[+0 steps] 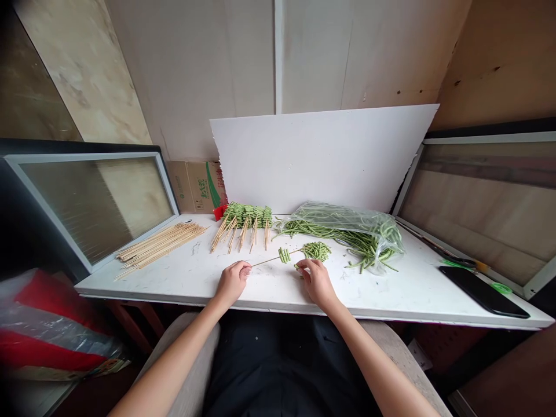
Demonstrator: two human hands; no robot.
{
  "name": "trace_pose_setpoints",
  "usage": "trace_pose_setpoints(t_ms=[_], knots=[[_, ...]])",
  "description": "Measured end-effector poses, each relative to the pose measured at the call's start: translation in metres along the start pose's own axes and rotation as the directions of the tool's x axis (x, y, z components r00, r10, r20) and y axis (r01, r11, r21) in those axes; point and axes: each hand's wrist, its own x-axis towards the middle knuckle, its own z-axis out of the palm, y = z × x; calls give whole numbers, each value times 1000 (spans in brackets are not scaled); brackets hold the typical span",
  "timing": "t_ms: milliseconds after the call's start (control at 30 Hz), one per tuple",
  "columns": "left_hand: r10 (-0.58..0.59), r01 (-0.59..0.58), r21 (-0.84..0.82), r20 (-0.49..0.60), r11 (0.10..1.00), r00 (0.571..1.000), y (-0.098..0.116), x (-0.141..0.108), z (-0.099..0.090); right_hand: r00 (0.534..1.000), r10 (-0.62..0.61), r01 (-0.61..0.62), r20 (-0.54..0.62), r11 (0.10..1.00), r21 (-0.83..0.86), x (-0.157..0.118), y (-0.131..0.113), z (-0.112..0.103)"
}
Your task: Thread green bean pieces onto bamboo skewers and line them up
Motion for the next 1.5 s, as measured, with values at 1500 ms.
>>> trace_pose_setpoints(t_ms=[1500], knots=[[102, -104, 74, 36, 992, 994, -9, -1, 3, 865, 489, -336, -112, 731, 595, 5, 15, -11]])
